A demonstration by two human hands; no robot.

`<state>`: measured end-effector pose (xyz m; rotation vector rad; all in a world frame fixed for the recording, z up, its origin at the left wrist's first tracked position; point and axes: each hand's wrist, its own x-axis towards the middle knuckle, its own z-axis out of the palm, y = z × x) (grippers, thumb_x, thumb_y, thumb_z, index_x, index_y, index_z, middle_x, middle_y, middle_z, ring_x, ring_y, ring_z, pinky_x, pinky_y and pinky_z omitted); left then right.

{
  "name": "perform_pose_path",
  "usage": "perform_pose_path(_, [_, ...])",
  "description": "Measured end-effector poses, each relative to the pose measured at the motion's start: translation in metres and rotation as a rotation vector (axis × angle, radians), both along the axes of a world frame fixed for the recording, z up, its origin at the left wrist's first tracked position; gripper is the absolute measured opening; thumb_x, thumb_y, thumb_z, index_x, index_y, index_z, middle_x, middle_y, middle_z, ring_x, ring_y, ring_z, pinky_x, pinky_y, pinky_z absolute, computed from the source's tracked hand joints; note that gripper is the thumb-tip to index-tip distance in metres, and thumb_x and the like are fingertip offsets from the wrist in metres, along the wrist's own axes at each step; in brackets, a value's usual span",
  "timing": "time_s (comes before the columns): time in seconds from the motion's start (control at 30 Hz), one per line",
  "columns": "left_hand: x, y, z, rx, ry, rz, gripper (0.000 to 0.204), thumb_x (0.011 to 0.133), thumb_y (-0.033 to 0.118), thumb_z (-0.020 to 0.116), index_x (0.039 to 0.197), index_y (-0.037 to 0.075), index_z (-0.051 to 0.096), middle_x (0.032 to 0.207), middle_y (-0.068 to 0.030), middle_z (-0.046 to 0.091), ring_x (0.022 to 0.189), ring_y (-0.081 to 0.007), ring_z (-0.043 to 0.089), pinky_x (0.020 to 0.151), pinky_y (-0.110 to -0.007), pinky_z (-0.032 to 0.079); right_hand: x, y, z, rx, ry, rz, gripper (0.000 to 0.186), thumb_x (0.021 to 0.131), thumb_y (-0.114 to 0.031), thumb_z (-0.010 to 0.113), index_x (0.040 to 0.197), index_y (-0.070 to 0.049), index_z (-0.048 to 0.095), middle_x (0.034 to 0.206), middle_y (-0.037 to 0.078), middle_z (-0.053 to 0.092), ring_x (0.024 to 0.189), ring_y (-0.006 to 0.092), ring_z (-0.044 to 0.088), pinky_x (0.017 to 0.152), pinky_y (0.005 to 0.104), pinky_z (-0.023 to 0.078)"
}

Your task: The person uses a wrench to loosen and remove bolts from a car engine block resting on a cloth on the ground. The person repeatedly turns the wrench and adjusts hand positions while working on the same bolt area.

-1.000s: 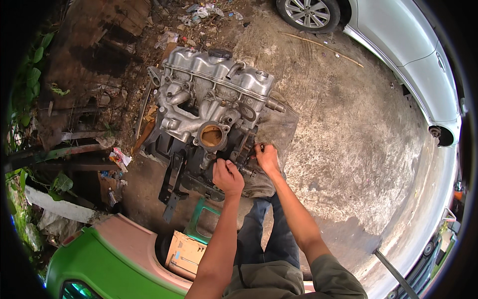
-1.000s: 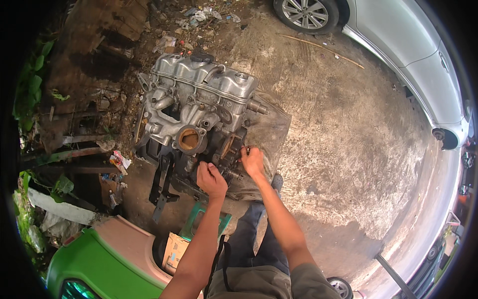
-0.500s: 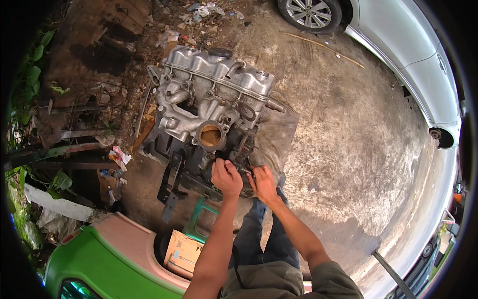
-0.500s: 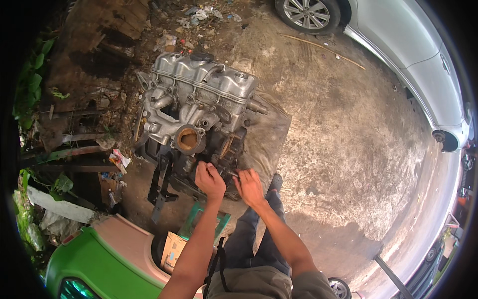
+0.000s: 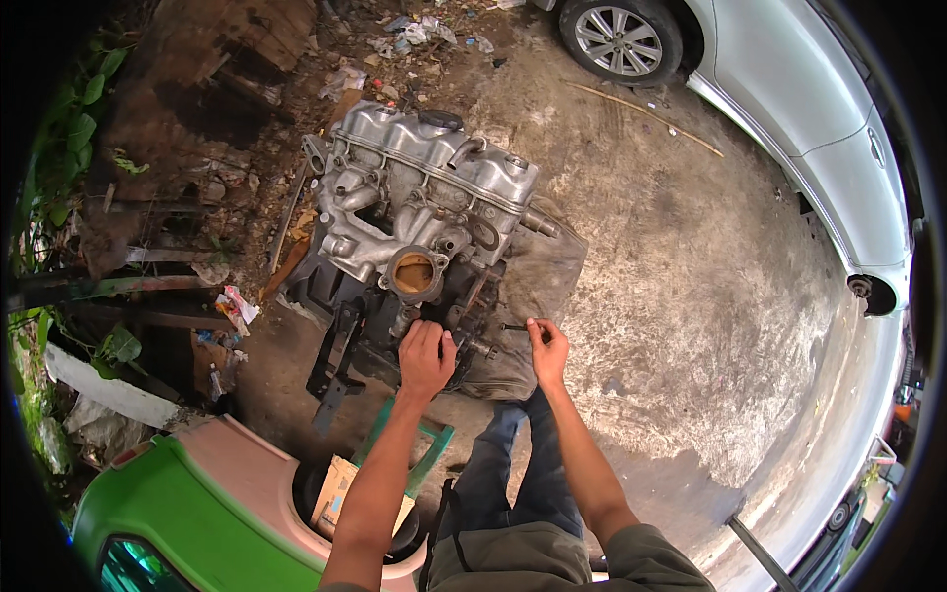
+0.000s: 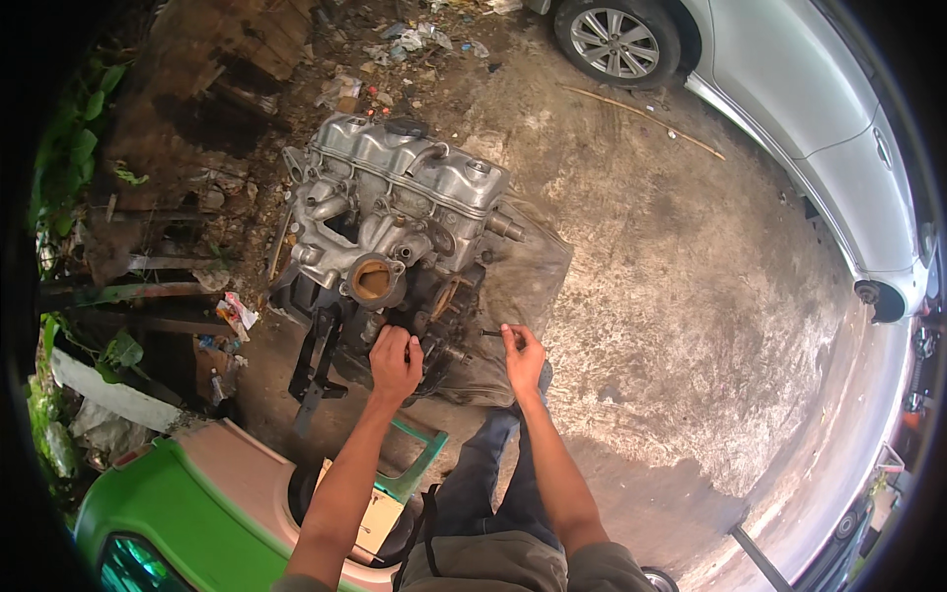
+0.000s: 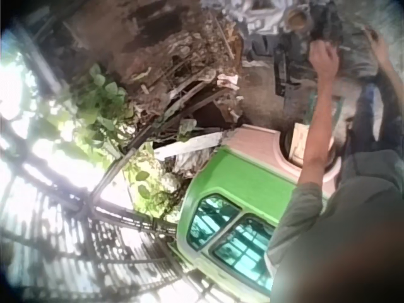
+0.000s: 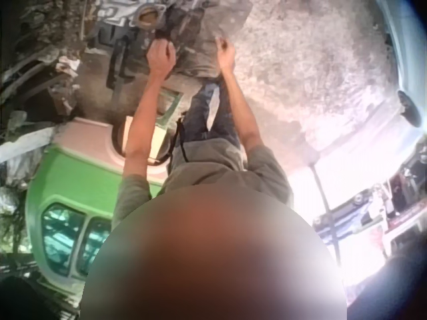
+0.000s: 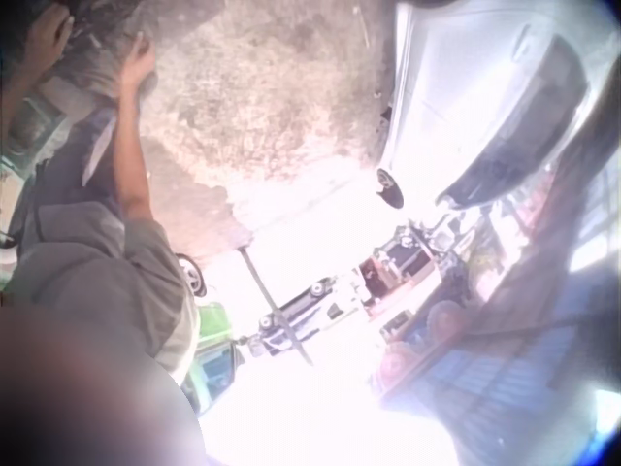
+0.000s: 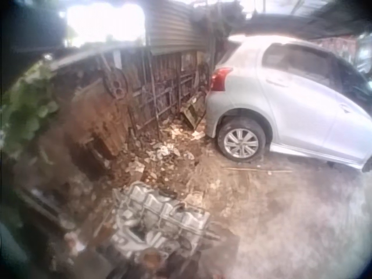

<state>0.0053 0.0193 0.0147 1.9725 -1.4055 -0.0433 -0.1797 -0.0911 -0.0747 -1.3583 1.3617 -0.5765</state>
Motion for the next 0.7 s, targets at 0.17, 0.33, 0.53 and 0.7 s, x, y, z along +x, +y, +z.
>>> perform_pose_path(0.17, [0.008, 0.003, -0.003, 0.072, -0.003, -0.085, 0.016, 0.092, 0.008, 0.055, 0.081, 0.000, 0.047, 0.073, -0.0179, 0.047, 0.068, -0.0379, 0.048, 0.061, -0.048, 0.043, -0.002, -0.005, 0.007, 0.070, -0.114, 0.210, 0.024, 0.086, -0.023, 0.081, 0.100, -0.005, 0.074, 0.068, 0.003, 0.062, 0.063, 0.0087, 0.053, 0.060, 0.0266, 0.045])
perform_pose_path(0.33, [0.005, 0.002, -0.012, -0.004, 0.010, -0.070, 0.017, 0.092, 0.009, 0.054, 0.081, 0.000, 0.045, 0.073, -0.0182, 0.043, 0.067, -0.0384, 0.047, 0.063, -0.050, 0.042, 0.012, -0.005, 0.007, 0.049, -0.097, 0.198, 0.023, 0.092, -0.023, 0.073, 0.105, -0.004, 0.071, 0.077, 0.006, 0.072, 0.065, 0.0089, 0.058, 0.062, 0.0282, 0.047])
perform_pose_path(0.53, [0.001, 0.003, -0.015, -0.026, 0.025, -0.022, 0.019, 0.091, 0.009, 0.055, 0.079, 0.001, 0.043, 0.072, -0.0175, 0.039, 0.066, -0.0377, 0.045, 0.062, -0.049, 0.041, 0.028, -0.007, 0.012, 0.050, 0.001, 0.255, 0.035, 0.102, -0.030, 0.059, 0.110, 0.003, 0.065, 0.085, 0.008, 0.076, 0.073, 0.0121, 0.066, 0.069, 0.0298, 0.051])
perform_pose_path(0.7, [0.001, 0.003, -0.016, -0.035, 0.037, -0.021, 0.020, 0.091, 0.009, 0.055, 0.079, 0.001, 0.043, 0.071, -0.0172, 0.038, 0.066, -0.0372, 0.044, 0.061, -0.049, 0.040, 0.038, -0.008, 0.020, -0.005, -0.006, 0.212, 0.037, 0.104, -0.031, 0.054, 0.111, 0.003, 0.064, 0.083, 0.008, 0.075, 0.064, 0.0155, 0.062, 0.063, 0.0339, 0.048])
